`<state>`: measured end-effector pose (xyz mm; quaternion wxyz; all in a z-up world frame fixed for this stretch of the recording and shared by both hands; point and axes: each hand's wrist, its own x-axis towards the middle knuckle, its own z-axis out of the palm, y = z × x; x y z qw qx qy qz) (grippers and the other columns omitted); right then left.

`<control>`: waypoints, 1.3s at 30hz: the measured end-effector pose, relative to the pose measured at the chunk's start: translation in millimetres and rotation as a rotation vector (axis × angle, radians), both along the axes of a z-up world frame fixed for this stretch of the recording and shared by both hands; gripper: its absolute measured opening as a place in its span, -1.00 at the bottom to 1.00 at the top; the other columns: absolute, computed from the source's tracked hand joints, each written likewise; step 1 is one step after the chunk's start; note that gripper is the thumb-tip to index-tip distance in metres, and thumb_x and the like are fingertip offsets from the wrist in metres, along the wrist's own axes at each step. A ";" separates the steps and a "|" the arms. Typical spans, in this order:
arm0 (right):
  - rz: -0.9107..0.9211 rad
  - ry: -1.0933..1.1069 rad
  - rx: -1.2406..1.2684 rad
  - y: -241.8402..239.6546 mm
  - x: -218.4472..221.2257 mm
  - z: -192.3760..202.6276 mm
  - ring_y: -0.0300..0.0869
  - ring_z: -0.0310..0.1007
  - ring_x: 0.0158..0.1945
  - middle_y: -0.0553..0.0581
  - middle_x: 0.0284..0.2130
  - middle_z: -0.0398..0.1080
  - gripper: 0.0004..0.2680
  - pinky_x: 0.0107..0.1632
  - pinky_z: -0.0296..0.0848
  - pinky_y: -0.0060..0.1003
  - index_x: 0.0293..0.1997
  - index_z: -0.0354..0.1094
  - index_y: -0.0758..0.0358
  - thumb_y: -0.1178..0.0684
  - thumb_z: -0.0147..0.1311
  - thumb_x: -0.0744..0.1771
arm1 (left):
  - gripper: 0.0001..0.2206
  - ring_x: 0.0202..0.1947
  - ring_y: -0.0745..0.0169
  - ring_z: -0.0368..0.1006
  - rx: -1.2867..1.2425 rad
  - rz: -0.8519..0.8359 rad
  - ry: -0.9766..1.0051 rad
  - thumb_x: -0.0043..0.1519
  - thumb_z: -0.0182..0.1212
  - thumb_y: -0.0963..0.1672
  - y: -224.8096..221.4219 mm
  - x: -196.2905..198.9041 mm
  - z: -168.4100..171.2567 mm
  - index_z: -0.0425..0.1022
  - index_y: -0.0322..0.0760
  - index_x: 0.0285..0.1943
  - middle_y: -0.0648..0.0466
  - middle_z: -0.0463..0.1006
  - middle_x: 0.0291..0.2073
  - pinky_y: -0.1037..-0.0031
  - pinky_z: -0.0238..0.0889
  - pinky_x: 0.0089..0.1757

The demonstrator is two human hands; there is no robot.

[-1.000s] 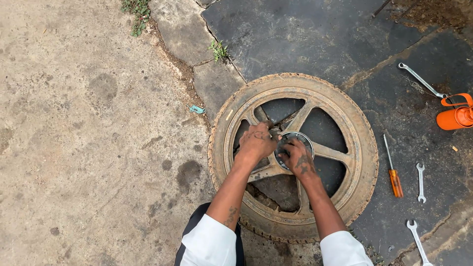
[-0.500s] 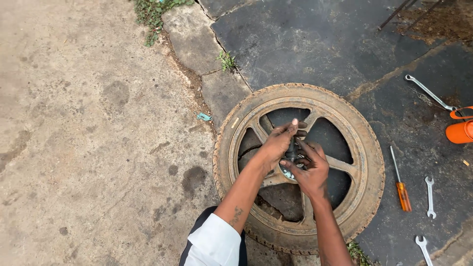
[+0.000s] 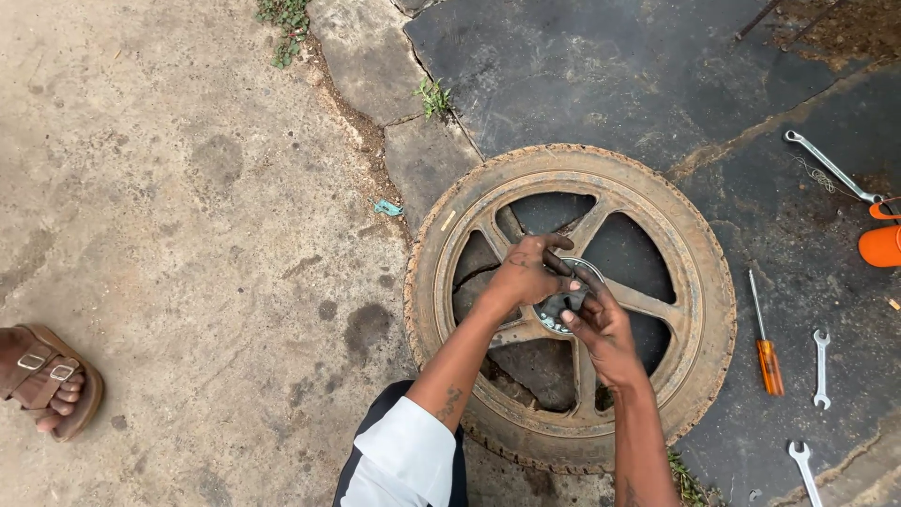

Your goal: The recorder is repairing a motorcycle wheel hub, removing and inspecting internal rubber cush drive dampers.

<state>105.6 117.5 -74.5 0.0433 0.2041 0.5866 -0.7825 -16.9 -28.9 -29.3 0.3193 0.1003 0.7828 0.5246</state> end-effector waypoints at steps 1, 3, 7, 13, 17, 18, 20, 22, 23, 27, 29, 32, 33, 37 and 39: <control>-0.002 -0.008 0.003 4.9 4.4 -14.3 -0.15 0.54 0.05 0.20 0.05 0.47 -0.50 0.06 0.60 -0.13 0.42 0.09 0.20 0.28 0.12 0.29 | -0.46 -0.04 0.13 0.62 0.003 -0.002 -0.008 -0.02 0.50 -0.20 2.0 1.6 -3.9 0.49 -0.23 0.20 -0.09 0.69 -0.10 0.34 0.46 -0.02; -0.027 -0.037 0.147 14.7 15.7 -42.9 -0.15 0.51 0.07 0.27 0.06 0.49 -0.57 0.10 0.55 -0.19 0.35 0.24 0.30 0.31 0.17 0.29 | -0.49 0.00 0.02 0.61 -0.105 -0.089 0.061 -0.03 0.53 -0.16 6.2 6.1 -11.9 0.56 -0.24 0.16 -0.16 0.69 -0.10 0.27 0.42 0.08; -0.233 -0.141 0.109 16.7 42.0 -104.5 -0.12 0.53 0.02 0.29 0.04 0.49 -0.64 0.10 0.57 -0.20 0.26 0.33 0.36 0.31 0.17 0.29 | -0.53 0.20 -0.12 0.41 -0.341 -0.143 0.068 0.01 0.51 -0.13 11.8 21.0 -107.5 0.57 -0.19 0.14 -0.19 0.48 0.16 0.20 0.31 0.16; -0.346 -0.230 0.170 10.2 46.0 -118.1 -0.10 0.48 0.03 0.29 -0.01 0.49 -0.59 0.09 0.49 -0.23 0.26 0.27 0.28 0.31 0.21 0.27 | -0.57 0.30 -0.29 0.27 -0.531 -0.321 0.125 0.26 0.21 -0.10 32.4 35.4 -217.5 0.42 -0.24 0.34 -0.28 0.34 0.29 0.12 0.21 0.22; -0.136 -0.109 0.218 29.1 26.1 -96.6 -0.13 0.46 0.08 0.22 0.03 0.47 -0.62 0.13 0.47 -0.23 0.22 0.27 0.28 0.29 0.21 0.27 | -0.35 0.34 -0.12 0.24 -0.421 -0.454 0.066 0.08 0.45 0.06 34.1 26.1 -141.2 0.39 -0.17 0.33 -0.15 0.36 0.27 0.21 0.16 0.26; -0.004 -0.087 0.271 32.0 23.8 -87.7 -0.15 0.45 0.11 0.18 0.06 0.47 -0.65 0.15 0.48 -0.22 0.20 0.32 0.30 0.29 0.20 0.29 | -0.28 0.32 -0.12 0.32 -0.432 -0.411 -0.006 0.06 0.50 0.08 32.8 26.1 -123.7 0.35 -0.21 0.38 -0.19 0.39 0.26 0.24 0.24 0.25; 0.088 -0.108 0.290 33.9 15.3 -79.7 -0.14 0.46 0.09 0.18 0.05 0.47 -0.66 0.13 0.53 -0.22 0.20 0.35 0.30 0.29 0.21 0.29 | -0.31 0.32 -0.14 0.29 -0.329 -0.368 0.074 0.03 0.49 0.03 33.1 24.8 -141.1 0.40 -0.15 0.37 -0.14 0.41 0.26 0.24 0.20 0.25; 0.187 -0.120 0.307 34.2 10.3 -77.0 -0.14 0.46 0.07 0.19 0.03 0.47 -0.67 0.11 0.59 -0.21 0.19 0.39 0.30 0.29 0.21 0.28 | -0.34 0.33 -0.16 0.26 -0.229 -0.313 0.158 0.00 0.49 -0.02 33.8 24.7 -153.1 0.44 -0.08 0.36 -0.10 0.43 0.26 0.24 0.17 0.26; 0.174 -0.120 0.320 34.5 11.2 -77.8 -0.14 0.47 0.05 0.17 0.01 0.46 -0.63 0.07 0.61 -0.22 0.18 0.36 0.29 0.30 0.24 0.25 | -0.44 0.34 -0.15 0.23 -0.321 -0.322 0.123 0.04 0.47 -0.03 35.6 26.3 -156.4 0.51 -0.11 0.27 -0.07 0.42 0.26 0.23 0.15 0.27; 0.096 -0.081 0.430 34.2 18.4 -91.1 -0.18 0.55 0.00 0.07 -0.04 0.48 -0.58 0.01 0.62 -0.29 0.14 0.31 0.27 0.30 0.32 0.19 | -0.45 0.36 -0.19 0.22 -0.433 -0.248 -0.045 0.09 0.44 -0.03 38.4 26.7 -171.8 0.45 -0.31 0.26 -0.20 0.39 0.24 0.21 0.18 0.26; 0.094 -0.093 0.561 24.1 20.7 -76.4 -0.17 0.57 -0.06 0.10 -0.08 0.50 -0.60 -0.03 0.61 -0.26 0.12 0.36 0.28 0.28 0.34 0.19 | -0.49 0.33 -0.29 0.20 -0.508 -0.387 0.090 0.17 0.34 -0.02 46.6 31.6 -215.7 0.41 -0.37 0.24 -0.21 0.35 0.25 0.16 0.16 0.24; 0.077 -0.082 0.811 12.4 26.1 -63.7 -0.13 0.59 -0.15 0.16 -0.15 0.53 -0.62 -0.11 0.59 -0.22 0.08 0.44 0.31 0.27 0.39 0.17 | -0.63 0.25 -0.47 0.22 -0.523 -0.364 0.152 0.29 0.09 -0.08 53.6 45.4 -257.8 0.37 -0.43 0.21 -0.36 0.32 0.22 0.07 0.17 0.21; 0.066 -0.056 0.929 8.6 27.0 -61.0 -0.11 0.60 -0.19 0.21 -0.17 0.53 -0.62 -0.14 0.57 -0.20 0.06 0.48 0.33 0.28 0.41 0.16 | -0.70 0.21 -0.54 0.27 -0.468 -0.198 0.077 0.34 -0.07 -0.16 54.3 49.9 -267.8 0.37 -0.42 0.19 -0.49 0.33 0.18 0.05 0.20 0.19; 0.007 -0.068 0.961 5.3 33.4 -74.8 -0.12 0.62 -0.24 0.23 -0.20 0.54 -0.64 -0.17 0.55 -0.22 0.01 0.51 0.35 0.30 0.40 0.14 | -0.69 0.17 -0.45 0.33 -0.483 -0.257 0.175 0.27 0.03 -0.12 55.9 54.9 -247.0 0.31 -0.47 0.11 -0.47 0.40 0.09 0.07 0.22 0.18; -0.040 -0.144 0.964 5.4 34.7 -81.2 -0.13 0.62 -0.29 0.23 -0.23 0.54 -0.66 -0.20 0.56 -0.24 -0.03 0.53 0.34 0.30 0.40 0.14 | -0.76 0.15 -0.47 0.35 -0.464 -0.183 0.169 0.33 -0.11 -0.14 56.4 54.9 -244.6 0.35 -0.40 0.08 -0.46 0.40 0.09 0.02 0.23 0.15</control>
